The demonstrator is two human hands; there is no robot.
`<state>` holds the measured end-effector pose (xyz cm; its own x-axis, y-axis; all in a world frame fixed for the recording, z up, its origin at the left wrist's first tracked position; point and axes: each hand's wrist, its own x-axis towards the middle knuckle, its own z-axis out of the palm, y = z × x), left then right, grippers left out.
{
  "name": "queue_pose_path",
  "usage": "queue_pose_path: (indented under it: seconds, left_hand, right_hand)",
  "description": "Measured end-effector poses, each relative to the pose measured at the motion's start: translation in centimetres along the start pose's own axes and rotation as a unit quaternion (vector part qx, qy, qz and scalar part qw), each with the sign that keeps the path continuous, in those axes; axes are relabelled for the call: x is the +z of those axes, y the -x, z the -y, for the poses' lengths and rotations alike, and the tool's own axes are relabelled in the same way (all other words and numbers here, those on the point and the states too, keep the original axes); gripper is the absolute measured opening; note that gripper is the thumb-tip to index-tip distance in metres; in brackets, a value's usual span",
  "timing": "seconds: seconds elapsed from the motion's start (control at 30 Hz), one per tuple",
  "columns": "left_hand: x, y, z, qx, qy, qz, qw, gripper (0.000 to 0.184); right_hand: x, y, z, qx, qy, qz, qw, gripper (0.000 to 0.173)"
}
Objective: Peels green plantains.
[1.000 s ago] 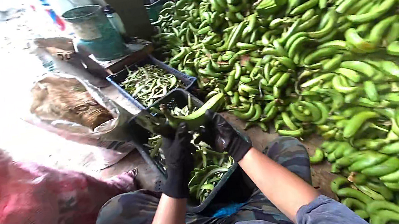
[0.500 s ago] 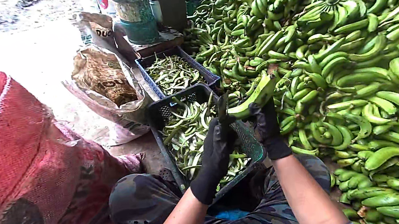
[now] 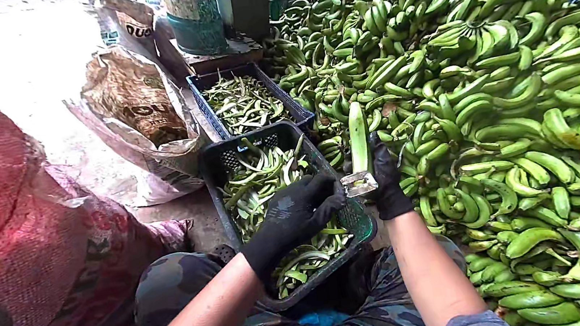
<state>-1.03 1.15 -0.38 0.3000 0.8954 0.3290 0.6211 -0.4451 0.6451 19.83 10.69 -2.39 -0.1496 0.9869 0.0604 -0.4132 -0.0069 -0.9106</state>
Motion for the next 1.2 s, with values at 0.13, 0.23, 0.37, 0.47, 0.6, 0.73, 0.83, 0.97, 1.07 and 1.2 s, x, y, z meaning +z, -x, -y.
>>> queue_pose_path:
  seconds: [0.13,0.23,0.37,0.47,0.6,0.73,0.83,0.97,1.07,1.2]
  left_hand:
    - [0.6,-0.5,1.9,0.034,-0.049,-0.021,0.998,0.048]
    - [0.4,-1.3,3.4,0.033,-0.109,-0.078,0.99,0.04]
    - [-1.2,-3.0,5.2,-0.073,-0.12,-0.165,0.976,0.043]
    - [-3.2,-3.3,5.4,-0.14,-0.015,-0.209,0.968,0.048]
    - [-1.5,-1.1,3.3,-0.068,0.067,-0.118,0.988,0.044]
    - [2.5,1.0,1.5,-0.02,0.128,-0.072,0.989,0.047]
    - [2.8,0.7,1.1,-0.005,0.09,-0.087,0.992,0.049]
    - [1.7,-1.6,4.2,-0.017,0.015,-0.127,0.992,0.051]
    - [-0.4,-2.7,6.3,-0.108,0.041,-0.182,0.976,0.046]
    - [-1.6,-2.1,5.3,-0.123,0.084,-0.185,0.971,0.044]
  right_hand:
    - [0.7,0.5,-2.2,-0.017,0.012,0.023,1.0,0.061]
    - [1.8,1.4,-4.4,-0.006,0.037,0.037,0.999,0.065]
    - [2.8,4.0,-6.6,0.073,0.011,0.078,0.994,0.076]
    - [2.1,5.0,-7.3,0.067,0.034,0.084,0.994,0.08]
    - [0.8,1.9,-4.8,0.007,0.008,0.007,1.0,0.063]
    - [1.9,-0.2,-0.9,-0.115,0.012,-0.059,0.991,0.044]
    - [2.8,0.0,-0.2,-0.114,0.066,-0.111,0.985,0.044]
    - [2.2,2.5,-2.9,-0.022,0.124,0.02,0.992,0.042]
    - [2.5,3.3,-5.1,0.085,0.132,0.137,0.978,0.05]
    - [1.3,2.9,-5.7,0.043,0.114,0.107,0.987,0.059]
